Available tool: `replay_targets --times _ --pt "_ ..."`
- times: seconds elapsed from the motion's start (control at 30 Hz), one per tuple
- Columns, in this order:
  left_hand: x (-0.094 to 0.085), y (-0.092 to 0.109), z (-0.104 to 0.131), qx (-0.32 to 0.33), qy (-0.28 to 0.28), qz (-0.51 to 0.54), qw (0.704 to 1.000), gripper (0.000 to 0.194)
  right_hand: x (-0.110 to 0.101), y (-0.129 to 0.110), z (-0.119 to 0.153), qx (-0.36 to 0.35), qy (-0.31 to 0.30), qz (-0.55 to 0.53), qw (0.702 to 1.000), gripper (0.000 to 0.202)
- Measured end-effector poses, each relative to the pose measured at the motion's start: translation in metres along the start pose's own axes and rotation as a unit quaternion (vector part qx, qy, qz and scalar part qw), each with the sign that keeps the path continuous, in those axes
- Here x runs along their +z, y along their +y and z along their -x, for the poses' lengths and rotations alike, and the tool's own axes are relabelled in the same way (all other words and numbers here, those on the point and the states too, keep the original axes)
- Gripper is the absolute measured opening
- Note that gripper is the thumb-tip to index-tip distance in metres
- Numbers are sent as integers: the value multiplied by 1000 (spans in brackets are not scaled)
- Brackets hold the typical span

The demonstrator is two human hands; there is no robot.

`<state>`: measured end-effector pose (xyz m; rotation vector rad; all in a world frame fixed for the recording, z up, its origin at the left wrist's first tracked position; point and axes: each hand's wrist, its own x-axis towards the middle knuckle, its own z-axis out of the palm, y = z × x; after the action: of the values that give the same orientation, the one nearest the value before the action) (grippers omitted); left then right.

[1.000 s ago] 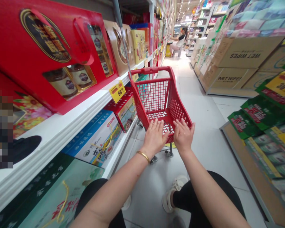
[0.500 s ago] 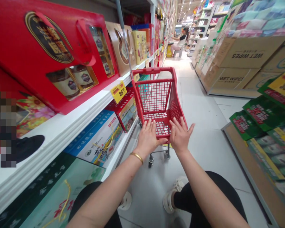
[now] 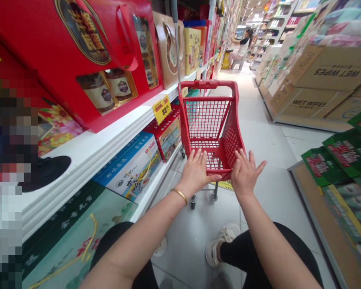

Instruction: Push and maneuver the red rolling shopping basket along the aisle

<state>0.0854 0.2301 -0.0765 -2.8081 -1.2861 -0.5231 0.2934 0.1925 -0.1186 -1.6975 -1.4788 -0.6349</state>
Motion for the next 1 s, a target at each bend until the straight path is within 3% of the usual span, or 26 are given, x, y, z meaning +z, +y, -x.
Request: replay_targets --times 0.17,0.23,0.3,0.47,0.57,0.73,0.83,1.0 --pt "1 -3 1 -9 9 -11 1000 104 7 -44 5 -122 -54 -27 991 46" --pt "1 -7 2 -4 8 -18 1000 103 6 -48 3 -151 -73 -32 985 48" --pt "0 -9 2 -6 7 -21 1000 105 2 -36 0 -140 -78 -25 987 48" --pt "-1 -3 2 9 24 -14 1000 103 -2 0 -3 -31 -40 -3 999 43" --pt "1 -1 0 10 33 -11 999 101 4 -12 1 -47 -39 -16 998 39" --pt "2 -7 0 3 21 -21 1000 102 12 -39 4 -150 -94 -55 983 35" --pt "1 -7 1 7 12 -23 1000 104 9 -21 -1 -138 -91 -51 985 32" --pt "2 4 4 24 14 -15 1000 109 6 15 -7 -27 -18 -4 999 33"
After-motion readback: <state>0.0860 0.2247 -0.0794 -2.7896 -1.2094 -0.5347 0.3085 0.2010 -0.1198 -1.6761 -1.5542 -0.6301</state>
